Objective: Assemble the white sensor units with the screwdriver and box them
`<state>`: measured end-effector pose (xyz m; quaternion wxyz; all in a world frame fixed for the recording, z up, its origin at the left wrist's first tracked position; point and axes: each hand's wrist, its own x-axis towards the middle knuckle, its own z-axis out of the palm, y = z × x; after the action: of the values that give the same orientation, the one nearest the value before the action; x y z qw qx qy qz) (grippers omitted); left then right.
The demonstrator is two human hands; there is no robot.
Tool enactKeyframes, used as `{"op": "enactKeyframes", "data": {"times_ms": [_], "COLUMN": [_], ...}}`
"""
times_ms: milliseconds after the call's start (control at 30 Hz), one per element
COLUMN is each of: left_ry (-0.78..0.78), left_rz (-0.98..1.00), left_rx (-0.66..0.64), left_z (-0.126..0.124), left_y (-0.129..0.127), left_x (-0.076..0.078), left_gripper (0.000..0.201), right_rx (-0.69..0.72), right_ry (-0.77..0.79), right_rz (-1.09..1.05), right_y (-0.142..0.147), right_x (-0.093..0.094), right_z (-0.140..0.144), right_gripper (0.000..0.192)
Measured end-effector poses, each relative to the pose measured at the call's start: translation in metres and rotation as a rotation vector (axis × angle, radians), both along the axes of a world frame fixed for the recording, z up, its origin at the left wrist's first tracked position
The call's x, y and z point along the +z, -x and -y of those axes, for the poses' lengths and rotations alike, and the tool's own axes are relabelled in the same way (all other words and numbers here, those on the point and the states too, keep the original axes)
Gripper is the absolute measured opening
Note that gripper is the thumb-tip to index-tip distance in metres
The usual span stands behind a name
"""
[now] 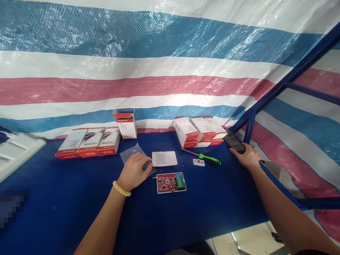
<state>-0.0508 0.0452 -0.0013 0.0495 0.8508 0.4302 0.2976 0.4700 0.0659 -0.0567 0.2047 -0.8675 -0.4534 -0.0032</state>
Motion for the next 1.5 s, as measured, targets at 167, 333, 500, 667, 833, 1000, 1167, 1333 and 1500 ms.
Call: {"op": "enactKeyframes", "data": {"times_ms": [167,333,500,667,833,1000,1167,1333,1500], "left_ry": [0.0,0.02,0.023,0.024,0.042,0.035,0.018,0.017,0.03], "left_rz": [-0.005,0.004,0.016,0.016,0.02,0.031,0.03,0.028,0.022], "left_rx": [-0.015,-0.006,-0.011,-0.009,0.0,-0.006,-0.014,-0.016,-0.01], "left_z": [0.0,-0.001,-0.001,-0.002,-0.002,-0.002,-0.003,-0.002,-0.003], "left_y": [0.0,0.001,0.001,0.002,0.003,0.002,0.002,0.002,0.003], "left_x": [-0.001,-0.002,0.0,-0.001,-0.003,-0.001,-0.002,-0.002,-0.002], "left_gripper": [0.011,0.01,0.01,0.011,0.011,0.01,0.01,0.01,0.011], "right_rx": [0.002,-0.003,0.063,0.158,0.174,0.218,0.227,0.223,0.089], "right_ry": [-0.032,-0.045,-0.149,-0.254,-0.269,-0.283,-0.274,-0.247,-0.18], "right_rz": [0.053,0.106,0.132,0.242,0.274,0.296,0.291,0.253,0.17], "right_y": [0.009,0.011,0.005,0.006,0.006,0.004,0.003,0.005,0.01], "right_x": [0.0,-0.002,-0.009,-0.013,-0.013,-0.015,-0.017,-0.015,-0.008], "right_z": [0.004,0.003,0.004,0.007,0.007,0.006,0.006,0.006,0.008], "right_gripper": [0.09,0.089,0.076,0.055,0.048,0.046,0.041,0.047,0.065]}}
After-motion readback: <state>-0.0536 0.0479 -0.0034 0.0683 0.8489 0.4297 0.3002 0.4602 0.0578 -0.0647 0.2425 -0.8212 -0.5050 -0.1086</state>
